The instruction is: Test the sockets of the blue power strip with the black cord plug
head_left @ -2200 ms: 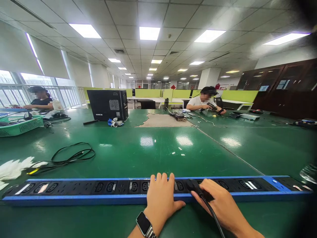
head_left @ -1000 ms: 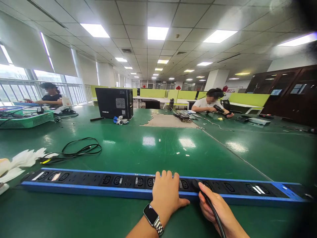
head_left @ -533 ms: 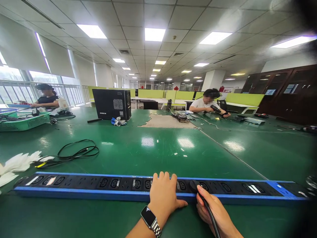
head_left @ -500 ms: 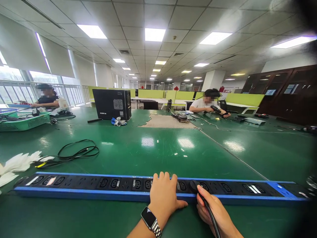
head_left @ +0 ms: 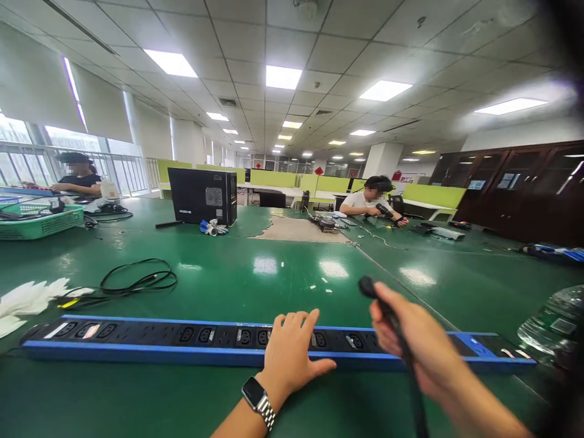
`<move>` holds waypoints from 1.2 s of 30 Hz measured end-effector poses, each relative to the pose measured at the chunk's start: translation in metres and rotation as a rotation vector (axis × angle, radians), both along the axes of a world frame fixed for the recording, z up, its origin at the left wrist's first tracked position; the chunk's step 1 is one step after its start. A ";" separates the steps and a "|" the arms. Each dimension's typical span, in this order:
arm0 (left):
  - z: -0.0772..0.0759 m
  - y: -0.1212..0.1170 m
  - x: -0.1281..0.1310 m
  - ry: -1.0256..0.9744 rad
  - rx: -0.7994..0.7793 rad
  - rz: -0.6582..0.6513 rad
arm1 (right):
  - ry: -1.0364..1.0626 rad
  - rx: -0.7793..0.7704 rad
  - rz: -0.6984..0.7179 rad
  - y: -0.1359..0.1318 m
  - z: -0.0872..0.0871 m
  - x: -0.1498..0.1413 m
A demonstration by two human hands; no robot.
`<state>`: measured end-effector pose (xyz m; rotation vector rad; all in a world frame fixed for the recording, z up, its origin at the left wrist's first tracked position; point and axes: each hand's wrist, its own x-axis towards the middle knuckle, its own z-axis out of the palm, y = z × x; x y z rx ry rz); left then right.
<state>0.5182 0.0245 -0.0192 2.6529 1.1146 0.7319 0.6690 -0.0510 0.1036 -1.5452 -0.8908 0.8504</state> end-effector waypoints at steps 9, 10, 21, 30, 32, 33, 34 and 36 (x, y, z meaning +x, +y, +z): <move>-0.003 -0.019 -0.069 -0.175 0.123 0.021 | -0.652 0.113 0.509 0.011 -0.075 -0.075; -0.003 -0.015 -0.075 -0.200 0.128 0.065 | -0.670 0.146 0.475 0.014 -0.076 -0.072; -0.002 0.011 -0.050 -0.513 -0.109 0.098 | -0.581 0.192 -0.193 0.039 -0.138 0.007; -0.007 0.014 -0.032 -0.265 -0.096 0.021 | -0.588 0.216 -0.129 0.038 -0.132 -0.002; -0.012 0.013 -0.032 -0.192 -0.016 0.019 | -0.596 0.211 -0.128 0.037 -0.134 -0.002; -0.014 0.012 -0.032 -0.149 0.023 0.019 | -0.598 0.209 -0.124 0.037 -0.134 -0.002; -0.015 0.011 -0.033 -0.104 0.052 0.014 | -0.601 0.209 -0.120 0.036 -0.135 -0.002; -0.014 0.009 -0.037 -0.029 0.071 -0.001 | -0.615 0.208 -0.113 0.036 -0.134 -0.003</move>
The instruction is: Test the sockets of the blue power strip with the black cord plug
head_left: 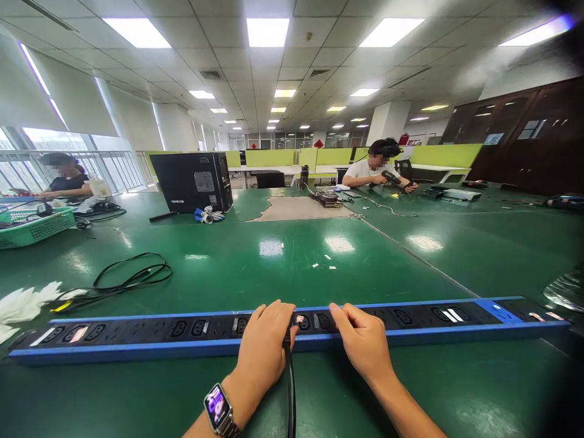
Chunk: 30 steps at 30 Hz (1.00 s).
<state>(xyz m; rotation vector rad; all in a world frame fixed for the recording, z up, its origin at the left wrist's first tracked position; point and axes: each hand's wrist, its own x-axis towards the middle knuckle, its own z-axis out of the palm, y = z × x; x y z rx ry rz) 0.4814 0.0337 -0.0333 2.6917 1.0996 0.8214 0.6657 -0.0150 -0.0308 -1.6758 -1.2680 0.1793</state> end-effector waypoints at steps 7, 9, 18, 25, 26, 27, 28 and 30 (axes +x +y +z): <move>0.031 0.008 -0.008 0.228 -0.111 -0.116 | -0.117 -0.065 -0.092 0.004 -0.001 -0.006; 0.036 0.011 -0.005 0.275 -0.126 -0.105 | -0.130 -0.052 -0.091 0.004 -0.002 -0.006; 0.038 0.008 0.007 0.329 -0.219 0.005 | -0.166 -0.006 -0.138 0.008 -0.009 -0.006; 0.044 0.005 0.009 0.385 -0.154 -0.005 | -0.239 -0.010 -0.179 0.008 -0.010 -0.011; 0.041 0.004 0.008 0.358 -0.151 -0.008 | -0.251 -0.001 -0.176 0.008 -0.010 -0.011; 0.037 0.004 0.007 0.320 -0.149 -0.011 | -0.261 0.008 -0.175 0.008 -0.011 -0.011; 0.031 0.005 0.006 0.273 -0.144 -0.016 | -0.269 0.016 -0.171 0.008 -0.012 -0.010; 0.019 0.006 0.003 0.165 -0.118 -0.020 | -0.275 0.031 -0.158 0.008 -0.014 -0.009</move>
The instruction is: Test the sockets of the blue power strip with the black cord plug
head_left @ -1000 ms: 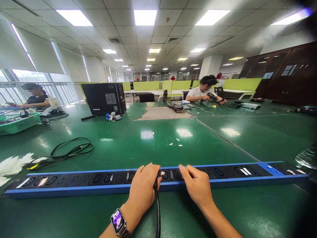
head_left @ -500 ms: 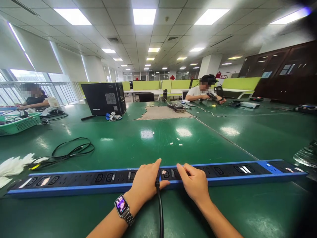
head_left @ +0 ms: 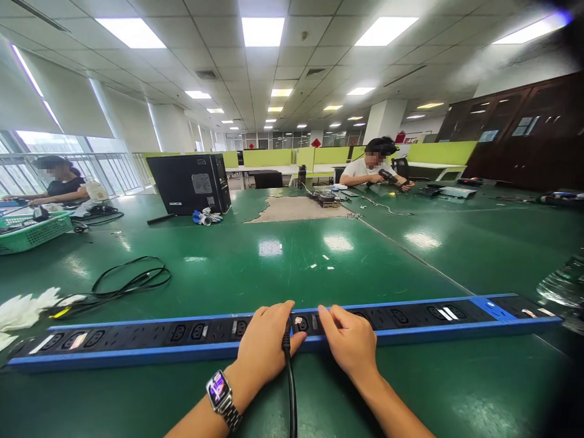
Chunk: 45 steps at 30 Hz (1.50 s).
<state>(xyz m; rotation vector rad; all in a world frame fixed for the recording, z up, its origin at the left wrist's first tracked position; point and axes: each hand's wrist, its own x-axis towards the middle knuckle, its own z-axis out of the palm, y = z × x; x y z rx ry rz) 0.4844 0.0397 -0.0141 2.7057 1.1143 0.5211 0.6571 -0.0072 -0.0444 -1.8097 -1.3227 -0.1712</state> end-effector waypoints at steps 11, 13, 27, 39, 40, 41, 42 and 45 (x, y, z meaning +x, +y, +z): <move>0.016 0.006 -0.011 -0.683 -0.053 0.091 | 0.025 0.034 0.016 -0.001 0.003 -0.001; 0.029 0.013 -0.030 -0.729 -0.026 0.158 | 0.048 0.029 0.019 -0.002 0.003 -0.001; -0.012 0.034 -0.129 -0.300 0.022 0.270 | 0.102 -0.022 0.000 -0.001 0.003 0.000; 0.018 0.031 -0.120 -0.070 -0.077 0.152 | 0.135 -0.027 0.044 -0.003 0.007 0.000; 0.017 0.030 -0.123 -0.087 -0.097 0.143 | 0.138 -0.031 0.049 -0.004 0.007 0.000; 0.016 0.029 -0.125 -0.110 -0.111 0.140 | 0.142 -0.033 0.051 -0.004 0.008 0.000; 0.014 0.028 -0.127 -0.132 -0.120 0.141 | 0.146 -0.036 0.053 -0.004 0.008 0.000; 0.012 0.027 -0.129 -0.173 -0.122 0.160 | 0.149 -0.047 0.054 -0.004 0.008 -0.001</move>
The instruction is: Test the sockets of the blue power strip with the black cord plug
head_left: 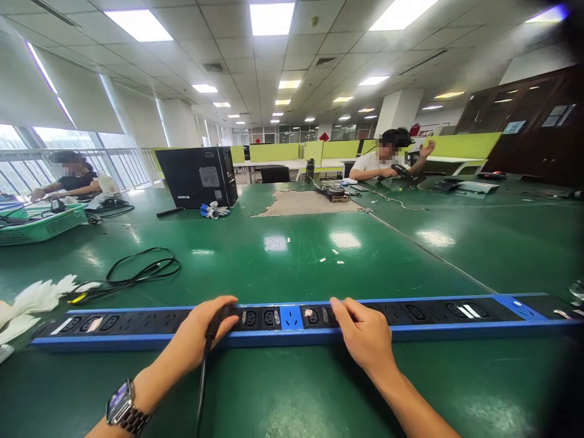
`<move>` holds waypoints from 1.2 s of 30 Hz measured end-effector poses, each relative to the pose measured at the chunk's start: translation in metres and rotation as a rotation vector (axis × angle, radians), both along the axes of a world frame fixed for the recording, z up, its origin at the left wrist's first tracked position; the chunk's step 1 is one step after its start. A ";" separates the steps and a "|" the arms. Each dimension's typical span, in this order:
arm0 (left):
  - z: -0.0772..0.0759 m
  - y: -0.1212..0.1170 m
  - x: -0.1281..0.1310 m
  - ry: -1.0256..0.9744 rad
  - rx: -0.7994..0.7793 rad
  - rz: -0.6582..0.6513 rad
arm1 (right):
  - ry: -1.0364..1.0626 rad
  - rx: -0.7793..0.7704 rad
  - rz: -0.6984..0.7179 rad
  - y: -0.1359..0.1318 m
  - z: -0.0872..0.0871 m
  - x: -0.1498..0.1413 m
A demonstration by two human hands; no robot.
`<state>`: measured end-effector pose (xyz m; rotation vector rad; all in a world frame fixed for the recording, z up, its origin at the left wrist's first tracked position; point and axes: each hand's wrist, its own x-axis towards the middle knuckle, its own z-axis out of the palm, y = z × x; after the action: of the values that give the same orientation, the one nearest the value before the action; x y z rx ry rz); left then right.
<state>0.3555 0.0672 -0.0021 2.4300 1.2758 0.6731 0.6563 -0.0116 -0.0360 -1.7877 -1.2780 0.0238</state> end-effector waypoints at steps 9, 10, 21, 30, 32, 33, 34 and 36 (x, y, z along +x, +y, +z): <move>-0.017 0.010 -0.003 -0.070 0.099 0.112 | -0.013 0.026 0.012 0.001 0.000 0.000; -0.019 0.010 -0.003 -0.072 0.108 0.131 | -0.016 0.027 0.010 0.001 0.000 0.000; 0.008 0.021 -0.007 0.241 0.119 -0.169 | -0.055 0.044 0.012 0.002 -0.001 0.001; 0.020 0.008 0.000 0.275 0.110 -0.070 | -0.059 0.038 0.034 0.002 -0.003 0.003; 0.018 0.006 -0.004 0.233 0.072 -0.091 | -0.062 0.046 0.026 0.002 -0.002 0.002; 0.017 0.006 -0.005 0.223 0.056 -0.101 | -0.065 0.047 0.024 0.002 -0.002 0.002; 0.017 0.006 -0.007 0.223 0.043 -0.109 | -0.065 0.046 0.024 0.001 -0.002 0.002; 0.017 0.006 -0.009 0.240 0.032 -0.119 | -0.062 0.041 0.023 0.001 -0.002 0.002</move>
<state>0.3464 0.0736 0.0151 2.6521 1.1991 0.3819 0.6578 -0.0107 -0.0382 -1.7508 -1.3340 -0.0445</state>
